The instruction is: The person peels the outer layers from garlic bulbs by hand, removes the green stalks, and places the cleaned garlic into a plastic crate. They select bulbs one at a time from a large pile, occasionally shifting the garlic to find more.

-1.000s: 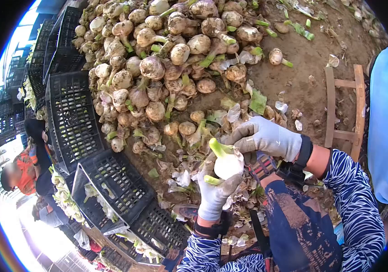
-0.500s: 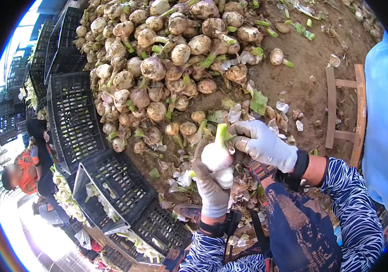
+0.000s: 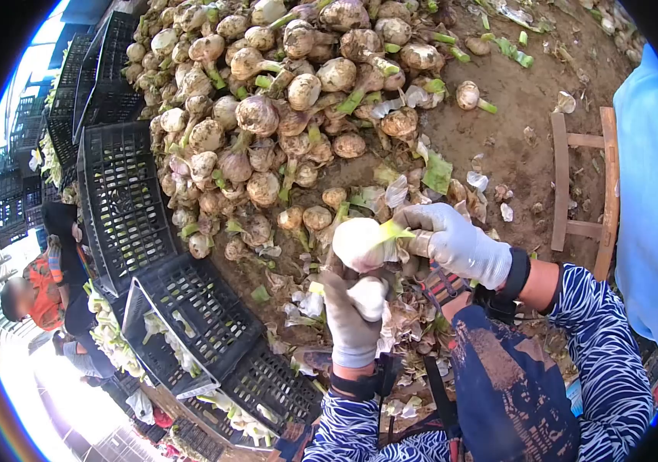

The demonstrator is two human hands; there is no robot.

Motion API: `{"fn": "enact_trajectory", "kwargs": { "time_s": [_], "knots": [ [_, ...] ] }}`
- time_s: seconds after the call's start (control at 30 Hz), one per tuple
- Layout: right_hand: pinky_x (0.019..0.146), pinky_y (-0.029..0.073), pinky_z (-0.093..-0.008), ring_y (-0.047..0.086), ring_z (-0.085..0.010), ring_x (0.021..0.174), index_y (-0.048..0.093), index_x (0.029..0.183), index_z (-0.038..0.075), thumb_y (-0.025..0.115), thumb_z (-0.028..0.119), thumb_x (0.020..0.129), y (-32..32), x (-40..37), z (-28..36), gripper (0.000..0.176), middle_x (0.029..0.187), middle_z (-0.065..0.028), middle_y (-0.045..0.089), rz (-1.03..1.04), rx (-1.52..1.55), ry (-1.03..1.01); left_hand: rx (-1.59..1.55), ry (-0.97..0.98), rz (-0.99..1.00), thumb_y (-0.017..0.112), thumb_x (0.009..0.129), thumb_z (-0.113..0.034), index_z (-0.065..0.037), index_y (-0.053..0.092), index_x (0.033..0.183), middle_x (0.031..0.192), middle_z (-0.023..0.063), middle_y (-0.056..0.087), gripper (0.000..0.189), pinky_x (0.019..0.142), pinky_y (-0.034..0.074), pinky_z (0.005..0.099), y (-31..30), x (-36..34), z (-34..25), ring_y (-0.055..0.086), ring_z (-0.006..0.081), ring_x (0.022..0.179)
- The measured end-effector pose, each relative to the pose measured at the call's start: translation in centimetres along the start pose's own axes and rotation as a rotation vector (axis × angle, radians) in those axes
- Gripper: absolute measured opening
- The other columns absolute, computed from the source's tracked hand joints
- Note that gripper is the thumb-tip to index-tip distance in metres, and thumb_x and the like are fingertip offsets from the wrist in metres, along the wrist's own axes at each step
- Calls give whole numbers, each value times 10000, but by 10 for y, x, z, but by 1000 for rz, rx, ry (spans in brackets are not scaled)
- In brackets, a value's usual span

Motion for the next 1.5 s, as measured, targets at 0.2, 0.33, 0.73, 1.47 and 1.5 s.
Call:
{"fn": "enact_trajectory", "kwargs": {
  "time_s": [0.2, 0.33, 0.73, 1.47, 1.5],
  "knots": [
    [590, 488, -239, 604, -98, 632, 616, 1074, 22, 508, 147, 929, 5, -2, 0, 220, 781, -31, 639, 149, -99, -39, 44, -26, -27, 670, 862, -249, -92, 323, 1415, 1192, 131, 551, 672, 790, 542, 332, -14, -4, 6, 605, 212, 969],
    [596, 486, -254, 601, -100, 636, 614, 1076, 10, 483, 102, 917, -2, -2, 4, 225, 787, -32, 634, 265, -209, -50, -75, -77, 11, 669, 825, -253, -45, 390, 1367, 1189, 137, 565, 644, 819, 543, 352, -16, -2, 3, 614, 244, 1011],
    [639, 492, -275, 599, -131, 686, 596, 1161, -43, 542, 83, 877, -26, 21, 1, 315, 838, -81, 648, -115, -480, -472, 203, -408, 225, 655, 716, -180, 34, 467, 1313, 1097, 146, 625, 662, 746, 558, 307, -14, -10, -31, 652, 200, 876],
    [717, 529, -368, 644, -263, 883, 646, 1064, 92, 622, 170, 776, 3, -18, 21, 299, 971, -81, 629, 108, -1147, -688, 406, -469, 217, 635, 807, -241, 18, 634, 1019, 891, 52, 660, 334, 628, 489, 237, -36, -14, -28, 619, 116, 731],
    [700, 530, -372, 647, -260, 866, 644, 1048, 85, 619, 172, 770, 4, -18, 21, 292, 959, -77, 630, 112, -1217, -688, 472, -443, 232, 638, 804, -243, 11, 644, 997, 872, 43, 657, 319, 622, 484, 235, -39, -12, -28, 614, 111, 719]
  ]
}}
Point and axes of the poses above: each hand's wrist, its own x-axis towards the middle knuckle, its own y-axis out of the palm, z = x × y, the point moved 1 cm from there along x, towards the middle knuckle
